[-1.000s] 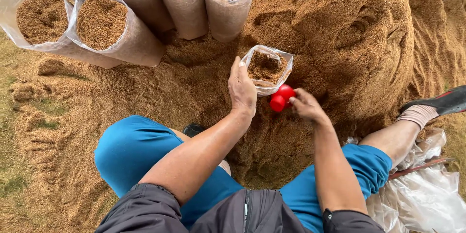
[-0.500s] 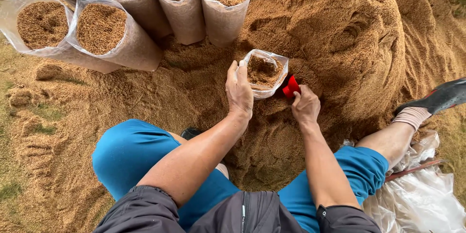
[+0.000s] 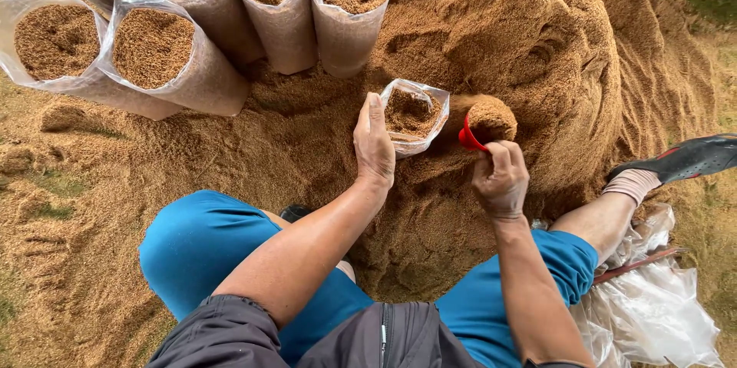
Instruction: Filling plastic bags with granular material using a scoop and packing it down by hand.
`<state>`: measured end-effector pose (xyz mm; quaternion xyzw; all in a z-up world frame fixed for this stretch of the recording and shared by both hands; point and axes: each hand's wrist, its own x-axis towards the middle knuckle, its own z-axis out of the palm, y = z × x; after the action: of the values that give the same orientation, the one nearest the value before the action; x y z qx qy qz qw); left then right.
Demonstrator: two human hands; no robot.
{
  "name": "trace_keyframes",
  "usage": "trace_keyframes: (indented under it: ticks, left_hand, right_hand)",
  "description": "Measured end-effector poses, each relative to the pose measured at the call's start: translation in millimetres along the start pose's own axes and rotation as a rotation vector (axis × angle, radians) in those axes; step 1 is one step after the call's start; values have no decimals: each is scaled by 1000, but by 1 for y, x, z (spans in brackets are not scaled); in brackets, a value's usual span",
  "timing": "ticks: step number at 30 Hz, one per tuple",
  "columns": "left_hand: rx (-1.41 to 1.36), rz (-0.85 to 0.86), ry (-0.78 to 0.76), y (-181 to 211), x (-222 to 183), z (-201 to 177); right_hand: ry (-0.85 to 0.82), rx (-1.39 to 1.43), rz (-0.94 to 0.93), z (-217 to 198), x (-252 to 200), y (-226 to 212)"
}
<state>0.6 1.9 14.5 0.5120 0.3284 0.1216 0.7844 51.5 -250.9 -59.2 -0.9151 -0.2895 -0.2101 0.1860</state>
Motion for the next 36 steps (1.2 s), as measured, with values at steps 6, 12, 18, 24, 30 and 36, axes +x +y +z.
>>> trace_keyframes:
  ticks: [6,12,18,24,30,36]
  left_hand:
    - [33,19,-42,-4,-2,-2]
    - [47,76,-80,0,-4,-4]
    - [42,73,-75,4,-5,-4]
    - [91,31,-27,-36,17,-4]
    - [75,41,-64,-4,0,-2]
    - [12,74,-55,2,-3,-3]
  right_hand:
    - [58,102,-198,-31,29,1]
    - [-53,319,-355,-31,74,-19]
    - [-258,368,-420,-21,101,-37]
    - [-453,406,-413,-20,124,-50]
    - [-600,478,-264,-2,141,-46]
    - [-641,667,110,-1,152,-74]
